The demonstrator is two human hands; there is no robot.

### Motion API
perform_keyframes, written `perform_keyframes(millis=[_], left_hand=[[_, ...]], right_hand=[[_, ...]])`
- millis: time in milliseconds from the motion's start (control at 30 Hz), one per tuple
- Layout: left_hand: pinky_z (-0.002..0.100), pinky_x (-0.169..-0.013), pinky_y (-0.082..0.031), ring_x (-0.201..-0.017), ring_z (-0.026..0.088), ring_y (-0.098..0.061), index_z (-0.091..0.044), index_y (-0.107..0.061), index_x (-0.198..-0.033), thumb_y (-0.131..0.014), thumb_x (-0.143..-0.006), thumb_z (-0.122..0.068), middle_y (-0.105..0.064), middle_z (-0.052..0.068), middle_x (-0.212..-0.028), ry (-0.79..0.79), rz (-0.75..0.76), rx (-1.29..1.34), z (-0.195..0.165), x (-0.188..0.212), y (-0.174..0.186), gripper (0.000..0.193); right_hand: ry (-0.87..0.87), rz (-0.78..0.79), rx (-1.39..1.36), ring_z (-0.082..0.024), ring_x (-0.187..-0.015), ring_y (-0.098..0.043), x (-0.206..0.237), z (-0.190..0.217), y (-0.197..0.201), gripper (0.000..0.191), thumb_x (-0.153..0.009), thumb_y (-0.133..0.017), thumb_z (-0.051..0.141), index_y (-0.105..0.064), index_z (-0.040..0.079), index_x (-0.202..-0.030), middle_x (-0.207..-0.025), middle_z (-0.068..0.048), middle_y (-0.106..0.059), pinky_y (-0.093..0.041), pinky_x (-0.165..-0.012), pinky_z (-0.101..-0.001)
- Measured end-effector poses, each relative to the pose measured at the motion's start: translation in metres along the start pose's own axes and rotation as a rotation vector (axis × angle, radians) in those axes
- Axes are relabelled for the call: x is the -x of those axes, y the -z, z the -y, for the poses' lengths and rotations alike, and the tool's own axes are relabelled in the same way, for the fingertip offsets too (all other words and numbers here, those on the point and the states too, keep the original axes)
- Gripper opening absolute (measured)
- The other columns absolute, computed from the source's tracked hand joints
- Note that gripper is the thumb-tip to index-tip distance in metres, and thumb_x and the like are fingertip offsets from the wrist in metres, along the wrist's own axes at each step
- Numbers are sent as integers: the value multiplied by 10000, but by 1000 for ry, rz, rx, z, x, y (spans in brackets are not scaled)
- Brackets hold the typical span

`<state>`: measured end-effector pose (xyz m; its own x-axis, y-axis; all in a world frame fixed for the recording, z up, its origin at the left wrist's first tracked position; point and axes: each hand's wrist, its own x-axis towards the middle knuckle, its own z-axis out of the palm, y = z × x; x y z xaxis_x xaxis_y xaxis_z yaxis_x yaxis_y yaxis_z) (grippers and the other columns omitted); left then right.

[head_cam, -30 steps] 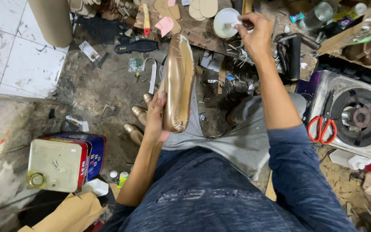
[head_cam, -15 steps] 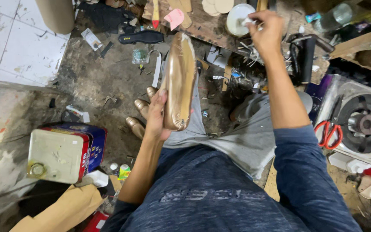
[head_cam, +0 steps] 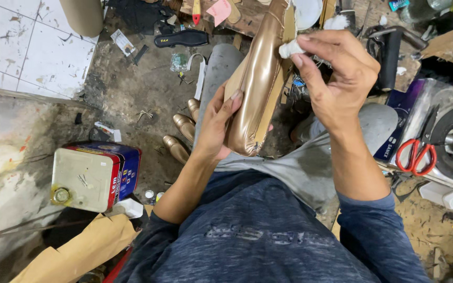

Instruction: The person holds a gold-colored shoe and repeatedly wipes its surface with a small white cloth. They dip the cloth into a container of liquid and continue wiping different areas of the shoe throughout the clip.

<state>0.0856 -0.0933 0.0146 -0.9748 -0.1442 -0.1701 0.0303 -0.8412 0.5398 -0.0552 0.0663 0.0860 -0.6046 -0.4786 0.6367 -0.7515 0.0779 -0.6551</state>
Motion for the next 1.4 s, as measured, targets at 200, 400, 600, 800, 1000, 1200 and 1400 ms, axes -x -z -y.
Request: perform_keyframes(millis=[200,400,600,800,1000,1200,1400], left_hand=[[584,-879,-638,-1153,342,-689,-26,-353,-1544,-570,-1078,-211,-582,198,-1394,-23,33,-42,2,3,-12,546],[582,-876,-644,-1115,350,-703,-5,-365,-1526,-600,-1071,-215,-605,216,-1357,-66,17,-52,7,-2,-11,554],[474,-875,-644,-1094,270,-699,-19,-396,-1514,-642,-1046,-228,-624,178,-1321,-103,-4,-89,11,-3,-12,569],[343,-951,-582,-1142,194,-655,0,-454,-1504,-638,-1067,-208,-639,144,-1318,-183,-76,-174,12,-8,-9,518],[312,-1006,-534,-1176,160,-628,6,-476,-1485,-645,-1062,-212,-637,118,-1329,-234,-116,-220,15,-12,-8,505],[324,-1008,-535,-1165,169,-630,3,-491,-1458,-665,-1055,-234,-642,114,-1295,-256,-106,-212,13,-13,-9,499],[328,-992,-539,-1148,174,-633,11,-496,-1434,-671,-1053,-232,-645,126,-1282,-223,-110,-182,12,-16,-5,484]], right_hand=[[78,8,88,-234,-1052,-718,5,5,7,217,-986,-827,-109,-734,-52,-1174,-1144,-170,-712,-566,-907,-287],[47,70,96,-198,-997,-737,26,21,11,186,-1018,-836,-66,-760,-27,-1182,-1139,-147,-731,-586,-855,-258],[17,78,68,-204,-965,-724,39,30,13,187,-993,-822,-80,-760,-35,-1163,-1151,-137,-731,-579,-829,-267],[46,124,35,-217,-961,-722,42,35,12,199,-934,-829,-77,-760,-30,-1114,-1133,-136,-727,-581,-813,-278],[17,145,48,-220,-980,-736,45,48,15,198,-950,-814,-87,-748,-49,-1132,-1132,-143,-720,-596,-819,-274],[40,177,-18,-224,-971,-728,48,52,13,181,-919,-805,-89,-754,-52,-1088,-1110,-143,-721,-587,-781,-282],[48,227,-64,-241,-957,-716,50,52,16,233,-871,-807,-100,-742,-54,-1090,-1100,-147,-712,-571,-798,-303]])
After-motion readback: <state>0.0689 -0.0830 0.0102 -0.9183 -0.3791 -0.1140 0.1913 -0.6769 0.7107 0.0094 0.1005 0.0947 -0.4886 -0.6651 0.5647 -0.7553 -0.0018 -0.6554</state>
